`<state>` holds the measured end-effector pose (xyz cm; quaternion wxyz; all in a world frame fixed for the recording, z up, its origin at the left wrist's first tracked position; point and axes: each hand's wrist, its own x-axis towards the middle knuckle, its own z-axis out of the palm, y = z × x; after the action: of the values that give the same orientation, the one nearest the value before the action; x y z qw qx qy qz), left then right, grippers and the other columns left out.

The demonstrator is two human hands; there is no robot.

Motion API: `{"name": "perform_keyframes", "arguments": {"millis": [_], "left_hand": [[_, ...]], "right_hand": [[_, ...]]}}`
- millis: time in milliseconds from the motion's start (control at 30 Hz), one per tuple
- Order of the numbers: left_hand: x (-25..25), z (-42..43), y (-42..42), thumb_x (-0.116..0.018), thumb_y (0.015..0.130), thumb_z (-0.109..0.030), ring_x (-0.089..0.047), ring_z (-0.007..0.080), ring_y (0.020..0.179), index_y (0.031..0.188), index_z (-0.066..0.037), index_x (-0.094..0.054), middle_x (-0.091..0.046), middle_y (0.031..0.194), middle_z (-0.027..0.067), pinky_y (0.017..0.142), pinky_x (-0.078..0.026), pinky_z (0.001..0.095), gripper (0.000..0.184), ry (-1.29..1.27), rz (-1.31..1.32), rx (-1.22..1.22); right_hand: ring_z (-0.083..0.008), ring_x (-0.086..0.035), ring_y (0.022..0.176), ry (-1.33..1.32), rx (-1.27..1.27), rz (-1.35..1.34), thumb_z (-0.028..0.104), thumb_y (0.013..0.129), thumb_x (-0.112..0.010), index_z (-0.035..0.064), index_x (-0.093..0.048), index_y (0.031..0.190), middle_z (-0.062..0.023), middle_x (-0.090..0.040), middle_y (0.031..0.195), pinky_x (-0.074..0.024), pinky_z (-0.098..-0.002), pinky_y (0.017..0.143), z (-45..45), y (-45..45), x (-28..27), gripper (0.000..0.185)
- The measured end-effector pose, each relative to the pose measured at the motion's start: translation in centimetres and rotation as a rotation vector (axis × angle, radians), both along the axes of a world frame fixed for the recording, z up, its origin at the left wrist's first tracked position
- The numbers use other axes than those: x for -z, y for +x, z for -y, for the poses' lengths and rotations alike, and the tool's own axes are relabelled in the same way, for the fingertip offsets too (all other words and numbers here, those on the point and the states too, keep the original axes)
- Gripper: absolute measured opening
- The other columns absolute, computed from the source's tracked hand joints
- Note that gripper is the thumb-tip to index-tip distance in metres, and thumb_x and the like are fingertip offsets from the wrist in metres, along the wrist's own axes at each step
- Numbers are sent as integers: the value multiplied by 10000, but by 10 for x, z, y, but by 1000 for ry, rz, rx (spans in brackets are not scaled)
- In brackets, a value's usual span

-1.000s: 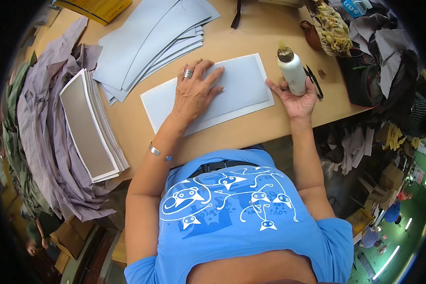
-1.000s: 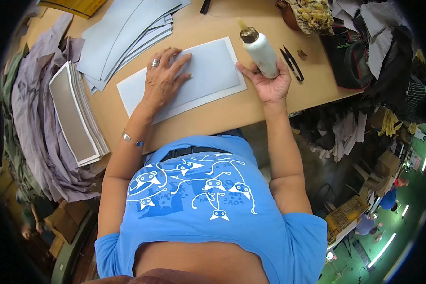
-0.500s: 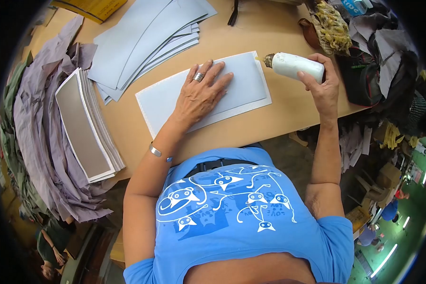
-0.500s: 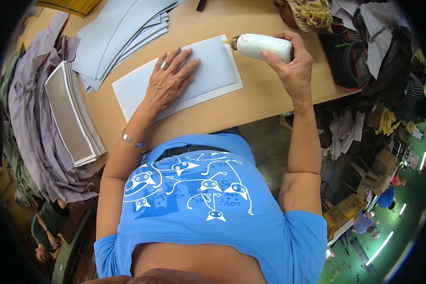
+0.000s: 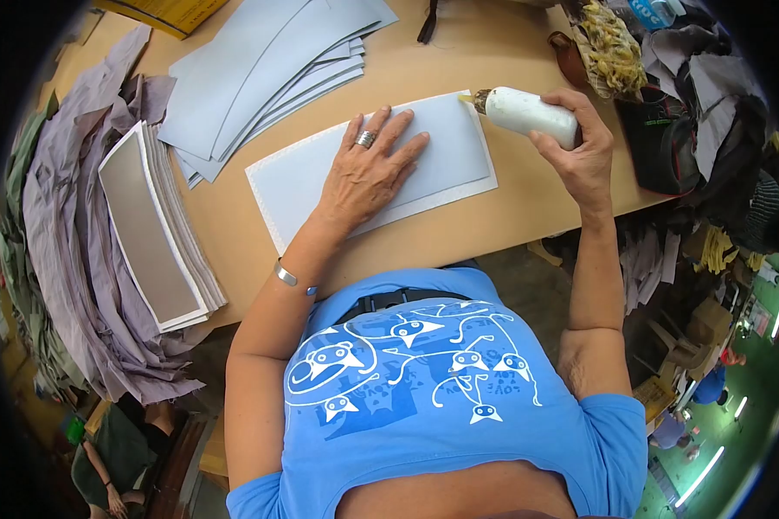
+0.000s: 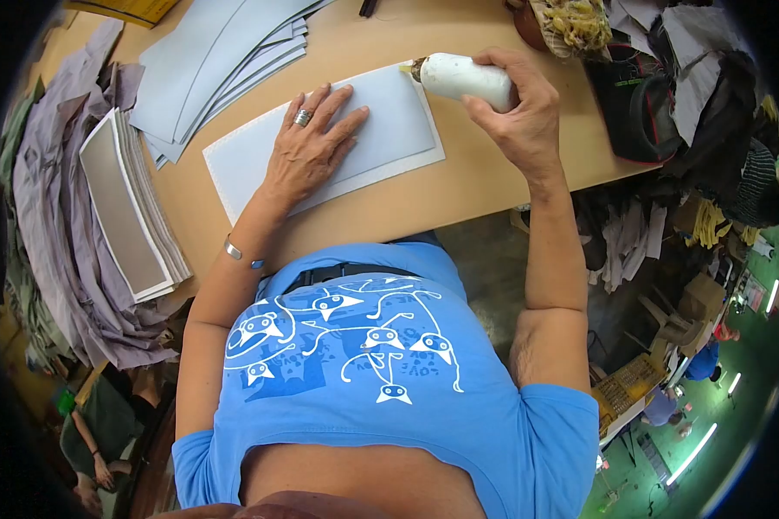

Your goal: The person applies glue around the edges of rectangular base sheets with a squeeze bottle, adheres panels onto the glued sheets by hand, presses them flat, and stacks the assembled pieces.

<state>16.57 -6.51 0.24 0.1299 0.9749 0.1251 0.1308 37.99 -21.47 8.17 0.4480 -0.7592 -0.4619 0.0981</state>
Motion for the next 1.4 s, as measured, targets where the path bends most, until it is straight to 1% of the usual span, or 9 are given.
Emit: {"name": "perform_keyframes", "arguments": {"millis": [167,467,567,667,867,967,1067,1167,1400], "left_hand": [[2,0,0,-568,853,-247,-382,277,1251,1218,-221,-537,-432,1346,35,1062,-267,450,367,12,1,6],[3,0,0,-550,867,-256,-375,268,1258,1228,-220,-526,-432,1349,23,1071,-252,440,363,20,-7,5],[3,0,-1,-550,867,-256,-375,266,1258,1227,-219,-526,-430,1351,23,1071,-251,437,362,11,-3,2],[2,0,-1,-549,868,-255,-374,265,1259,1225,-218,-526,-428,1352,23,1071,-251,435,360,5,-1,0],[2,1,0,-551,867,-253,-376,262,1259,1224,-218,-526,-430,1349,23,1069,-253,432,360,19,-7,-3],[2,1,0,-554,865,-253,-377,261,1258,1225,-219,-525,-430,1349,22,1069,-252,431,363,21,-11,-2],[2,0,0,-557,862,-253,-379,261,1257,1225,-219,-525,-431,1348,21,1069,-253,433,366,23,-9,-3],[2,0,-1,-559,861,-253,-379,262,1257,1224,-218,-525,-432,1347,22,1069,-253,436,367,17,-8,-4],[1,0,0,-551,866,-256,-375,263,1260,1226,-222,-522,-430,1349,22,1070,-252,438,362,21,-17,-4]], "right_hand": [[-150,-585,764,-3,-70,98,28,632,-680,51,-608,955,-45,-607,917,-486,-261,634,0,-1,-5,332],[-175,-585,878,-54,-130,166,-10,617,-624,41,-586,948,-66,-607,944,-485,-297,711,0,-1,-11,337],[-157,-588,849,-97,-70,-17,4,650,-642,48,-577,961,-55,-606,964,-485,-284,701,8,5,-3,321],[-134,-584,797,-58,33,-334,43,687,-677,49,-581,982,-43,-609,943,-482,-266,676,13,6,8,310],[-118,-582,756,-16,42,-34,91,703,-711,27,-591,1015,-43,-620,890,-481,-242,648,14,9,-5,341],[-126,-589,771,-92,37,-16,83,696,-708,27,-597,1015,-55,-624,905,-487,-247,664,11,7,-5,343],[-133,-594,786,-70,-13,-57,58,680,-702,22,-604,1009,-66,-626,918,-491,-255,673,10,4,-8,346],[-141,-597,810,-49,-63,4,32,659,-693,17,-607,997,-68,-624,942,-494,-260,680,8,2,-9,349],[-215,-606,872,-44,-112,120,-5,628,-658,32,-607,960,-89,-623,978,-499,-299,717,1,-2,-7,338]]}}
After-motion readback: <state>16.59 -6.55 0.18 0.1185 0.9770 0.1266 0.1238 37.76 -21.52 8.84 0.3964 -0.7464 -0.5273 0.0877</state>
